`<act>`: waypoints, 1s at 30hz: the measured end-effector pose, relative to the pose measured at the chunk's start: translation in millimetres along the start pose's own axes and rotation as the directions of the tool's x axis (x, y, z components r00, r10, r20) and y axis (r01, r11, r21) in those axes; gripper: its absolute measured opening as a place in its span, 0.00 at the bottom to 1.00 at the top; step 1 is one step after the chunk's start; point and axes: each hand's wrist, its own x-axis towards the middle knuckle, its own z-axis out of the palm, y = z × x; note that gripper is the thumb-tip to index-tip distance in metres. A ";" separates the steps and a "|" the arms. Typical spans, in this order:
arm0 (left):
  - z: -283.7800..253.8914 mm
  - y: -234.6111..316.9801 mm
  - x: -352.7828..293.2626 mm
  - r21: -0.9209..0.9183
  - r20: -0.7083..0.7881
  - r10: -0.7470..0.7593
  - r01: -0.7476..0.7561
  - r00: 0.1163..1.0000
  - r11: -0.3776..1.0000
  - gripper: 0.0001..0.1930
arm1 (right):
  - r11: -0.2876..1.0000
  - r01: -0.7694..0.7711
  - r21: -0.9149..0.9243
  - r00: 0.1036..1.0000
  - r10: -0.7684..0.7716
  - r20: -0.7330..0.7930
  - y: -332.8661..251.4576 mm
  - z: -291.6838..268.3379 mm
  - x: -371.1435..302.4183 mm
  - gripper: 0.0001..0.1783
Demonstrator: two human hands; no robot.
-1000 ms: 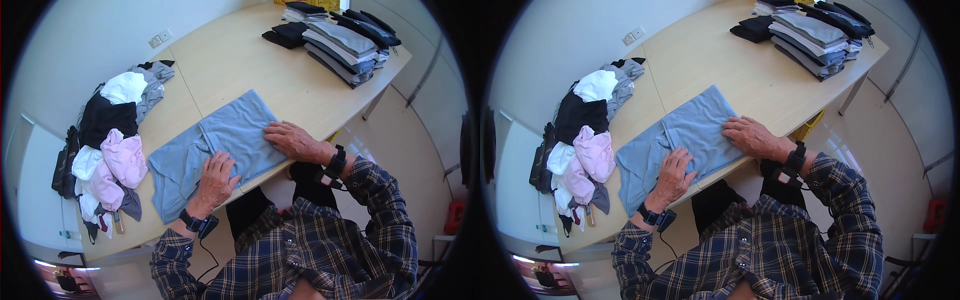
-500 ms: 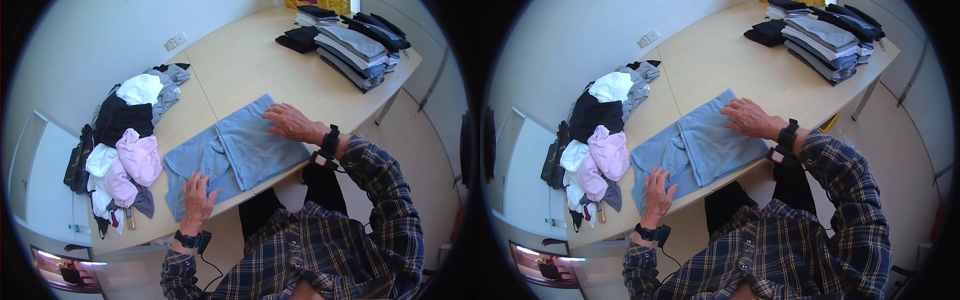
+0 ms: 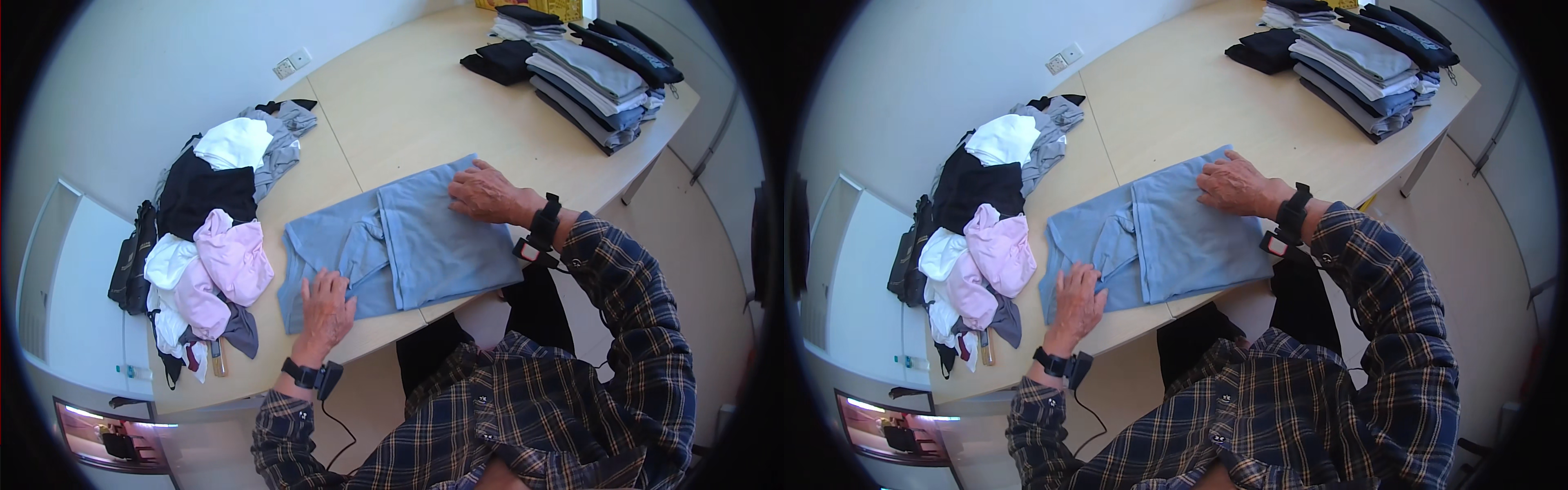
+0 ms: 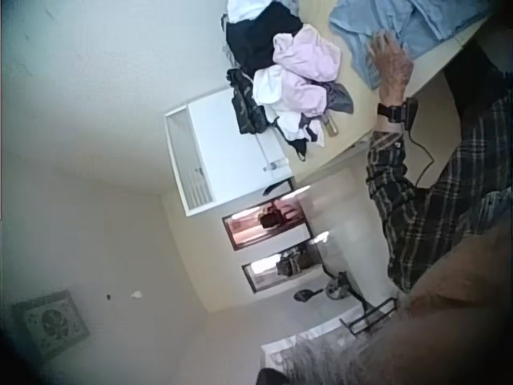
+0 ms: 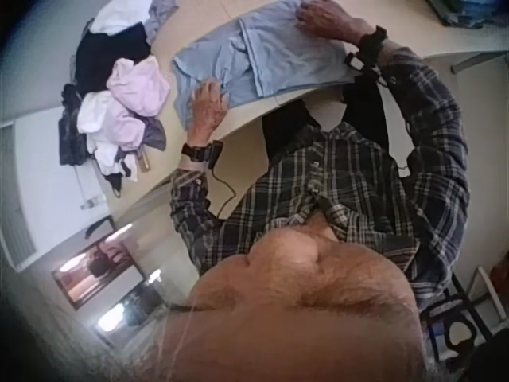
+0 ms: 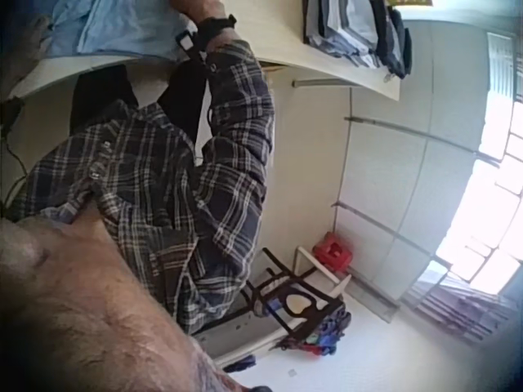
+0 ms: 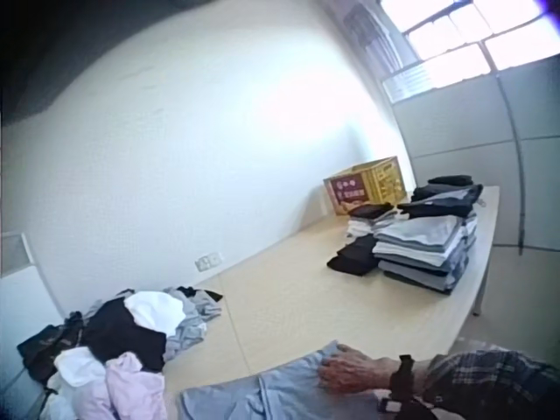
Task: Folding a blue t-shirt on a table.
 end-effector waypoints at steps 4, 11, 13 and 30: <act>15.3 -34.7 39.4 0.120 0.042 0.056 -0.061 0.998 0.991 0.20 | 0.999 -0.006 -0.045 0.999 0.005 -0.033 -3.5 -5.9 -15.5 0.12; 53.5 -100.9 128.4 0.280 -0.006 0.214 -0.204 0.977 0.938 0.19 | 0.995 -0.002 0.104 0.998 0.009 -0.061 -45.9 -4.2 -42.5 0.14; 62.6 -107.4 154.9 0.325 -0.003 0.230 -0.217 0.973 0.920 0.20 | 0.988 -0.016 0.155 0.999 0.022 -0.034 -67.6 -1.7 -46.4 0.15; 50.0 -27.1 -5.4 -0.199 -0.168 0.064 -0.097 0.984 0.975 0.36 | 0.959 0.043 0.279 0.965 0.033 -0.261 -116.3 20.8 -16.6 0.22</act>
